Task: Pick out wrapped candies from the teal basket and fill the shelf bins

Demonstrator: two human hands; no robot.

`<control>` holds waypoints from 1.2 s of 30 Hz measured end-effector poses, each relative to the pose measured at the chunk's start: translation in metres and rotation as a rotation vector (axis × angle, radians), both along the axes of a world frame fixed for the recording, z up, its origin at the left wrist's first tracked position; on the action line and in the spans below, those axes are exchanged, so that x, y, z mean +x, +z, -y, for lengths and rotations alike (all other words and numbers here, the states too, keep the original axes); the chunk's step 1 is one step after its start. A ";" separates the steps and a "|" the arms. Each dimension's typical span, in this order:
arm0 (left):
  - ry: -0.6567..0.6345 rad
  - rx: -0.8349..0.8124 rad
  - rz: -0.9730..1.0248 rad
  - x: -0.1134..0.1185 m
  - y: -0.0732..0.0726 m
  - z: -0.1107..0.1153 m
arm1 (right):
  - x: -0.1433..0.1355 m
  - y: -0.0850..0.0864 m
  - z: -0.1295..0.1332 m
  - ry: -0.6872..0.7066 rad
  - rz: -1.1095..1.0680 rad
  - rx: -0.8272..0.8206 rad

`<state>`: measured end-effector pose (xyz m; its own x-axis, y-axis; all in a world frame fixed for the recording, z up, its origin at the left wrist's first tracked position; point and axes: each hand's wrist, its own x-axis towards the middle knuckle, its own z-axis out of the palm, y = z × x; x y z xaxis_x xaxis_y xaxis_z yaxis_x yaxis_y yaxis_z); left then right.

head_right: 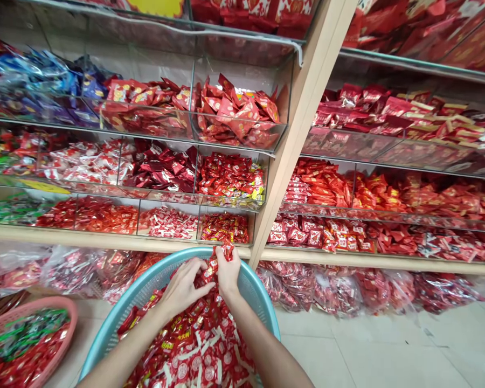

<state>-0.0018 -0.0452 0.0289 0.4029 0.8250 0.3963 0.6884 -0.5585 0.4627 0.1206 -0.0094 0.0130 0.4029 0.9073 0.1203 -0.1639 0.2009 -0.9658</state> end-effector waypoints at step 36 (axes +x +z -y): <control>0.092 0.163 0.080 -0.003 -0.016 -0.009 | 0.012 0.003 0.010 0.494 -0.776 -0.285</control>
